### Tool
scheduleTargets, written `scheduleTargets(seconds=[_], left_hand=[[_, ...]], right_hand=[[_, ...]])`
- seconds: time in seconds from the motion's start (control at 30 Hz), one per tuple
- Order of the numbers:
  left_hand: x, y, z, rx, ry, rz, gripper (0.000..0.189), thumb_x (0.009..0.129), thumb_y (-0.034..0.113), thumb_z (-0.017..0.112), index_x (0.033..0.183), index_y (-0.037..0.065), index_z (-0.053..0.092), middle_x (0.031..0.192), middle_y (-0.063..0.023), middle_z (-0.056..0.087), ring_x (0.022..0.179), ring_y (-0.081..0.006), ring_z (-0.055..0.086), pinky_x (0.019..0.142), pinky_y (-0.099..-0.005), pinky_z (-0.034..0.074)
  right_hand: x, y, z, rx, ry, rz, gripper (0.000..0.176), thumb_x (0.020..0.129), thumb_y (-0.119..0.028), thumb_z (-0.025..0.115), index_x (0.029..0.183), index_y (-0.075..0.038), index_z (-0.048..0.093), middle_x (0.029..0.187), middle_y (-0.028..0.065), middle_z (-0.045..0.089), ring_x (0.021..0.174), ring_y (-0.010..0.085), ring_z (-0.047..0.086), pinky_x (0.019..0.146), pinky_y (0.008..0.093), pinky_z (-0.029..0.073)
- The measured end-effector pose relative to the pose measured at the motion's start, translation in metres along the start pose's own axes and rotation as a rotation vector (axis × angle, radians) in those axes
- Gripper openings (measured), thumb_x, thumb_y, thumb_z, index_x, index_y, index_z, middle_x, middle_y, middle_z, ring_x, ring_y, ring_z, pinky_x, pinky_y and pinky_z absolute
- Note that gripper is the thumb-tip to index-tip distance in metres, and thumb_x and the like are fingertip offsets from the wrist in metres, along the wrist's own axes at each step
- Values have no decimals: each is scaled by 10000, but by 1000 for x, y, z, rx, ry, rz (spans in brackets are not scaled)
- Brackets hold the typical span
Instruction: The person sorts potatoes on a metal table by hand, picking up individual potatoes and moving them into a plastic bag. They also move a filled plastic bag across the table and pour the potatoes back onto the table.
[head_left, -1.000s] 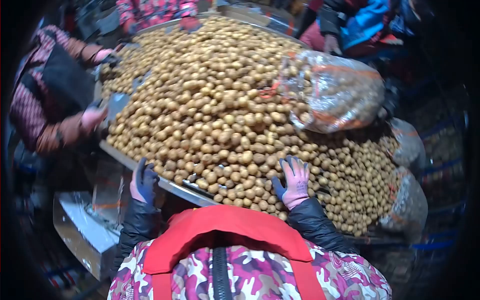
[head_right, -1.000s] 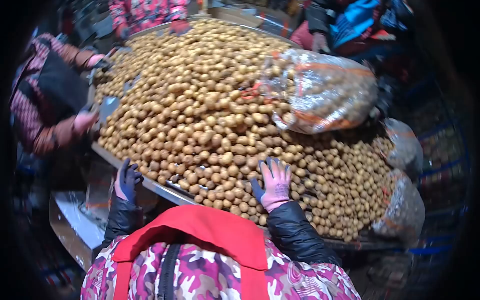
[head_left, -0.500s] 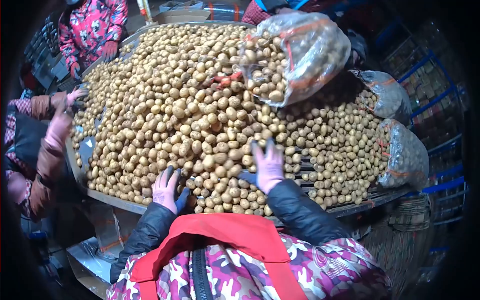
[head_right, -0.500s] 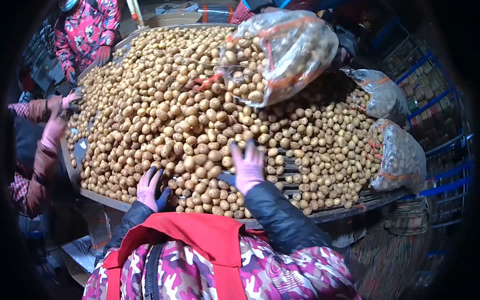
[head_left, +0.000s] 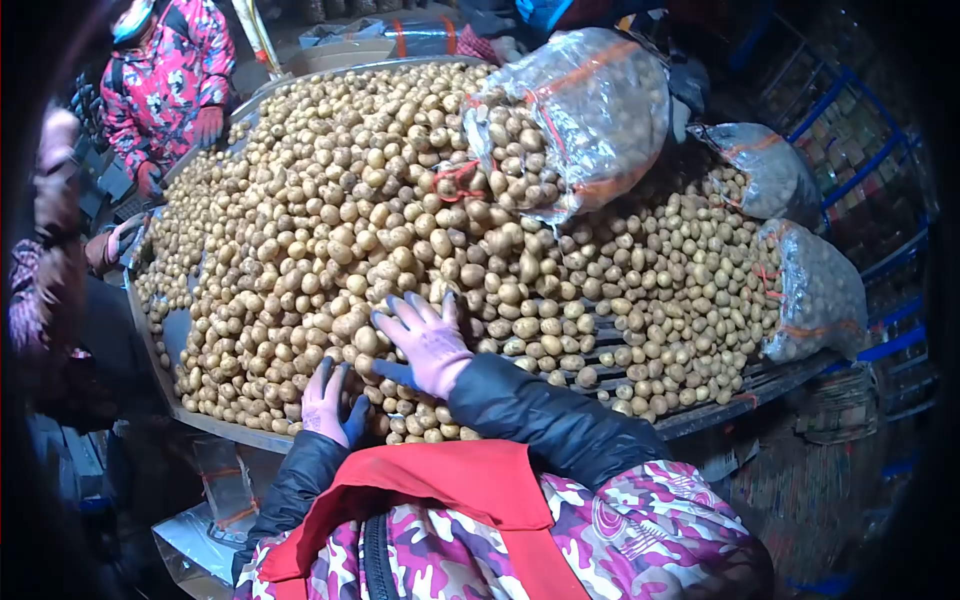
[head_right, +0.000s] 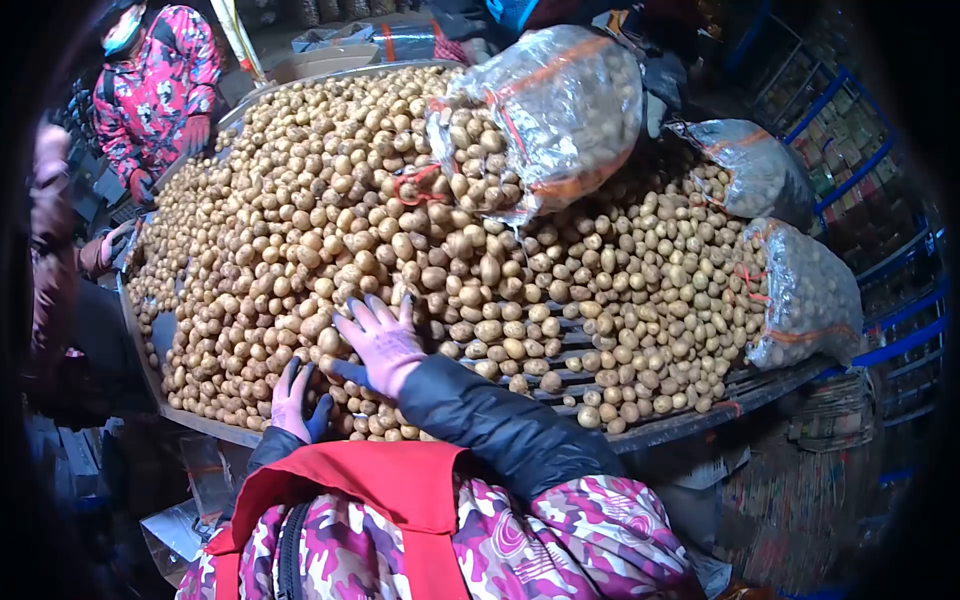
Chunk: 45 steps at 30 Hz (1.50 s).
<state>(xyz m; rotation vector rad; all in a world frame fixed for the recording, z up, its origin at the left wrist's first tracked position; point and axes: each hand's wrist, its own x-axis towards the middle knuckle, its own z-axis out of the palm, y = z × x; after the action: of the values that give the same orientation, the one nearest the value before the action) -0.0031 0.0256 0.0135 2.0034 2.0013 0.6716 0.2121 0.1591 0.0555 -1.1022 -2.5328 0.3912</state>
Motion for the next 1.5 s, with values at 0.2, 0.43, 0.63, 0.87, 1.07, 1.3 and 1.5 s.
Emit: scheduleTargets(seconds=[0.2, 0.43, 0.63, 0.87, 1.07, 1.3, 1.5], left_hand=[[-2, 2, 1, -18, 37, -29, 659, 813, 272, 764, 1410, 108, 540, 1472, -245, 459, 1335, -429, 455, 1103, -514, 381], [0, 9, -5, -10, 7, -64, 636, 821, 311, 754, 1393, 118, 554, 1489, -223, 457, 1341, -422, 460, 1104, -521, 381], [-1, 9, -5, -21, 16, -73, 636, 824, 319, 754, 1396, 128, 552, 1476, -216, 468, 1328, -426, 468, 1098, -522, 389], [1, 11, -8, 2, 56, -2, 596, 827, 320, 745, 1346, 76, 583, 1408, -269, 521, 1268, -446, 527, 1066, -517, 436], [-2, 8, -7, -15, 95, -2, 619, 847, 358, 726, 1370, 72, 557, 1408, -256, 526, 1265, -445, 532, 1066, -517, 441], [-4, 12, -8, -4, 50, -59, 633, 867, 387, 714, 1394, 80, 544, 1440, -232, 511, 1298, -432, 506, 1094, -500, 416], [-5, 12, -6, 4, 60, -72, 623, 871, 384, 706, 1393, 83, 548, 1437, -221, 517, 1291, -417, 517, 1082, -495, 427]], right_hand=[[-37, 65, -52, 95, 319, 3, 608, 844, -434, 732, 1308, -62, 603, 1258, 207, 606, 1194, 382, 567, 1048, 506, 415], [-87, 158, -60, -222, 432, 480, 720, 810, -425, 759, 1401, -82, 533, 1447, 211, 489, 1327, 401, 451, 1111, 498, 362], [-74, 145, -29, -345, 438, 512, 933, 773, -578, 746, 1474, -52, 427, 1439, 193, 471, 1366, 382, 404, 1153, 532, 294], [-77, 151, -26, -224, 449, 503, 924, 754, -529, 774, 1473, -61, 429, 1414, 219, 482, 1290, 407, 470, 1110, 536, 330], [-76, 146, -31, -196, 387, 546, 954, 763, -529, 778, 1507, -78, 385, 1444, 194, 463, 1333, 392, 431, 1138, 524, 307], [-77, 140, -34, -177, 372, 589, 945, 778, -501, 781, 1516, -79, 369, 1433, 211, 455, 1351, 376, 415, 1152, 511, 287], [-82, 138, -44, -142, 281, 579, 939, 759, -352, 804, 1526, -65, 344, 1443, 220, 445, 1371, 389, 394, 1162, 489, 285]])
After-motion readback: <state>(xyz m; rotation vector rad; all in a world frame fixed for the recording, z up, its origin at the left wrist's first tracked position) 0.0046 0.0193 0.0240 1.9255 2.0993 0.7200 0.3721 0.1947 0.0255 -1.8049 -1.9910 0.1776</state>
